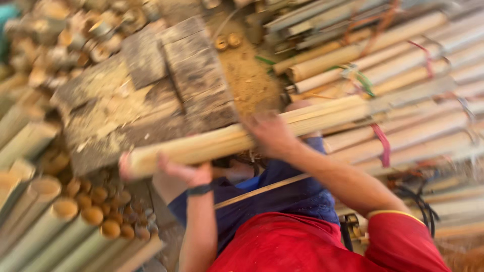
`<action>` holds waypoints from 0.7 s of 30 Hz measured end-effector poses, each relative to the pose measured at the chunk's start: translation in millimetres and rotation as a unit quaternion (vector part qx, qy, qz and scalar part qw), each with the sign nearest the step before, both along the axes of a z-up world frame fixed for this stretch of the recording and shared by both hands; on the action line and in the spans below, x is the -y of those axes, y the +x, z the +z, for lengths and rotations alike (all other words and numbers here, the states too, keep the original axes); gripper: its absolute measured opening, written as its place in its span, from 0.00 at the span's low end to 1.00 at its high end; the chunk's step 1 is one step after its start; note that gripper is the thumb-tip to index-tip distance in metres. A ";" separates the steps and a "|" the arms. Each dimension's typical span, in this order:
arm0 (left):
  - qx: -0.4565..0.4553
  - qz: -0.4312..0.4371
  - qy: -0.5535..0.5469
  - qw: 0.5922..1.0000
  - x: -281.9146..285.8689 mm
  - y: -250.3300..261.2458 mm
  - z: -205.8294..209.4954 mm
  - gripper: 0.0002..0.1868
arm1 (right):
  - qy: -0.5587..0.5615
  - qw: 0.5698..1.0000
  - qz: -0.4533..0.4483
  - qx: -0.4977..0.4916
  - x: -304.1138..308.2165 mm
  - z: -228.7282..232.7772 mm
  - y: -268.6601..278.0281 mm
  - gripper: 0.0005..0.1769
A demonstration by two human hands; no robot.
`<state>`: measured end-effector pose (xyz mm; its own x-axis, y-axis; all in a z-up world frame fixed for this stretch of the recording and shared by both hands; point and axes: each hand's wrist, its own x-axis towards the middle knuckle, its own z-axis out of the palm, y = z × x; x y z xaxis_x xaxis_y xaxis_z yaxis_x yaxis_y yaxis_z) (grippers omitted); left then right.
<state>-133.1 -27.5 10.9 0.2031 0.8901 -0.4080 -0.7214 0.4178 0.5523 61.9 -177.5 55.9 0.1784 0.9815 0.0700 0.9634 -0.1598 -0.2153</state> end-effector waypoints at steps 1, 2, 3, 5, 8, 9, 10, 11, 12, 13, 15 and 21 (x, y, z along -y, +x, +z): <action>0.017 0.005 -0.003 1.000 -1.0 14.4 -1.0 0.39 | -0.034 0.999 -0.014 -0.005 0.6 0.8 12.9 0.50; 0.036 0.021 -0.015 0.999 -0.6 28.5 -2.8 0.36 | -0.092 0.994 -0.041 -0.040 -1.9 1.0 26.6 0.56; 0.006 0.012 -0.028 1.000 0.9 43.3 -5.8 0.37 | -0.065 0.997 -0.044 -0.019 -0.9 1.6 44.0 0.54; 0.037 -0.083 0.001 0.996 0.1 65.7 -9.7 0.37 | -0.041 0.998 -0.038 -0.004 -2.9 2.2 77.0 0.55; -0.112 -0.298 -0.050 0.947 6.4 89.2 -10.8 0.31 | -0.059 0.996 -0.064 0.018 -8.9 2.8 114.1 0.44; -0.132 -0.417 -0.034 0.899 8.6 91.9 -11.2 0.29 | -0.056 0.996 -0.067 0.015 -10.6 2.3 122.8 0.43; -0.254 -0.413 0.114 0.867 16.6 94.5 -12.4 0.27 | -0.054 0.996 -0.069 0.013 -13.9 1.4 130.4 0.42; -0.370 -0.394 0.256 0.802 24.8 95.5 -14.1 0.25 | -0.051 0.996 -0.074 0.009 -19.0 0.4 136.4 0.41; -0.475 -0.357 0.386 0.706 24.6 97.3 -17.2 0.24 | -0.062 0.995 -0.075 0.016 -26.1 -0.7 142.7 0.40; -0.507 -0.271 0.492 0.654 21.7 98.7 -22.4 0.23 | -0.074 0.994 -0.075 0.022 -32.4 -2.6 147.5 0.40; -0.536 -0.090 0.673 0.501 6.8 104.5 -35.2 0.27 | -0.105 0.991 -0.077 0.036 -45.9 -5.5 154.7 0.40; -0.616 -0.137 0.639 0.440 -47.2 133.8 -71.2 0.49 | -0.196 0.975 -0.072 0.077 -89.8 -8.1 160.5 0.41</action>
<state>0.6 19.7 -60.3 0.6999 0.5636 0.4388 0.4350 -0.8236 0.3640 222.4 -87.6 47.8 0.3333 0.9038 -0.2686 0.9410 -0.3365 0.0356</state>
